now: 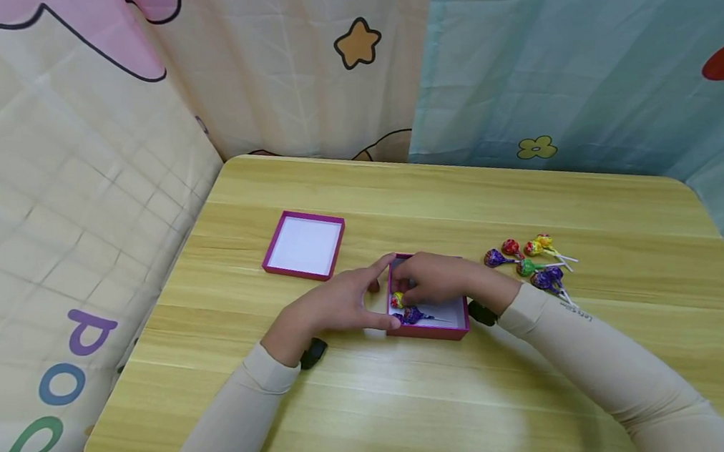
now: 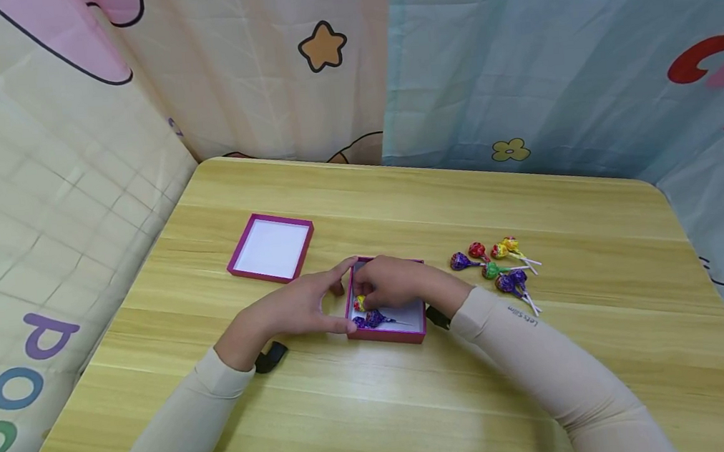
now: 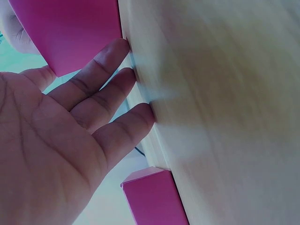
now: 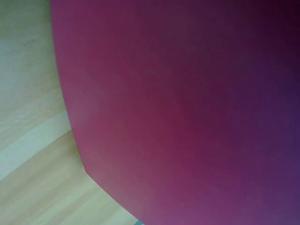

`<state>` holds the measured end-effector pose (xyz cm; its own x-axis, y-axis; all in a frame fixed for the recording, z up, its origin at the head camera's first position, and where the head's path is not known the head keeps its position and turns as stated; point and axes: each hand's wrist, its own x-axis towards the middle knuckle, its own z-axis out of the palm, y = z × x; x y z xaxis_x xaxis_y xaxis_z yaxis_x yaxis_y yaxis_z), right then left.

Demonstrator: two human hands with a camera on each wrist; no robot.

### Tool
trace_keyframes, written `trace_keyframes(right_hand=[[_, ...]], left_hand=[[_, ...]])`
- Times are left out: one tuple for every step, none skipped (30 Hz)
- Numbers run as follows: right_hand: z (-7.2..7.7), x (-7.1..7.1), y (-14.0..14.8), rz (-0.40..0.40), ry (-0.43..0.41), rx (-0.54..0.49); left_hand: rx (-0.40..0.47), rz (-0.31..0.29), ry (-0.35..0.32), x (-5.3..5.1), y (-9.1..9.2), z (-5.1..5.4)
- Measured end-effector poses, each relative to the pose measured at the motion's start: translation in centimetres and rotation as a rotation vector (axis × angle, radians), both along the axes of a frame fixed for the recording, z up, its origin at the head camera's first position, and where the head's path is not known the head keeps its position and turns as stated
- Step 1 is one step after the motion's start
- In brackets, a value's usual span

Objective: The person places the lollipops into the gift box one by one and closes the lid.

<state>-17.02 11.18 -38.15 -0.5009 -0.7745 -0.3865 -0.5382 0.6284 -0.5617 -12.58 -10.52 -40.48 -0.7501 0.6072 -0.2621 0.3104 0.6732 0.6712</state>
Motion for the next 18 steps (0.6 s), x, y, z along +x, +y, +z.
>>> trace_keyframes(right_hand=[[0.01,0.01,-0.01,-0.003,-0.003,0.003],[0.01,0.02,-0.02,-0.006,-0.007,0.005],[0.00,0.02,-0.02,-0.006,-0.010,0.007],[-0.01,0.01,-0.03,-0.006,-0.012,0.008],[-0.03,0.00,-0.03,-0.006,-0.014,0.011],[-0.05,-0.01,-0.03,-0.005,-0.015,0.012],[-0.09,-0.02,-0.03,-0.005,-0.015,0.014],[-0.12,-0.04,-0.03,-0.005,-0.016,0.015],[-0.14,-0.05,-0.02,-0.005,-0.017,0.016],[-0.18,-0.05,-0.03,-0.007,-0.017,0.017],[-0.20,-0.05,-0.03,-0.009,-0.017,0.019],[-0.23,-0.05,-0.03,-0.010,-0.016,0.020],[-0.25,-0.05,-0.03,-0.010,-0.016,0.020],[-0.27,-0.04,-0.02,-0.010,-0.015,0.019],[-0.29,-0.04,-0.01,-0.009,-0.015,0.018],[-0.31,-0.03,0.00,-0.009,-0.015,0.016],[-0.35,-0.03,0.01,-0.007,-0.015,0.014],[-0.39,-0.03,0.03,-0.005,-0.017,0.012]], left_hand=[[0.000,0.001,-0.002,-0.01,0.01,-0.02],[0.000,0.003,-0.005,0.00,0.02,-0.05],[0.001,0.004,-0.008,-0.01,0.02,-0.07],[0.001,0.005,-0.010,-0.01,0.02,-0.09],[0.001,0.005,-0.013,-0.01,0.01,-0.10],[0.001,0.006,-0.014,-0.02,0.01,-0.10],[0.001,0.005,-0.014,-0.01,0.02,-0.09],[0.000,0.004,-0.014,-0.01,0.03,-0.08],[0.000,0.004,-0.014,-0.01,0.03,-0.07],[-0.001,0.003,-0.013,-0.01,0.03,-0.07],[-0.002,0.004,-0.012,0.00,0.03,-0.07],[-0.003,0.004,-0.012,-0.01,0.04,-0.09],[-0.003,0.005,-0.011,-0.02,0.05,-0.12],[-0.004,0.006,-0.011,-0.04,0.05,-0.15],[-0.003,0.007,-0.011,-0.04,0.05,-0.18],[-0.003,0.008,-0.012,-0.05,0.05,-0.21],[-0.002,0.009,-0.013,-0.05,0.04,-0.23],[-0.001,0.009,-0.014,-0.06,0.03,-0.24]])
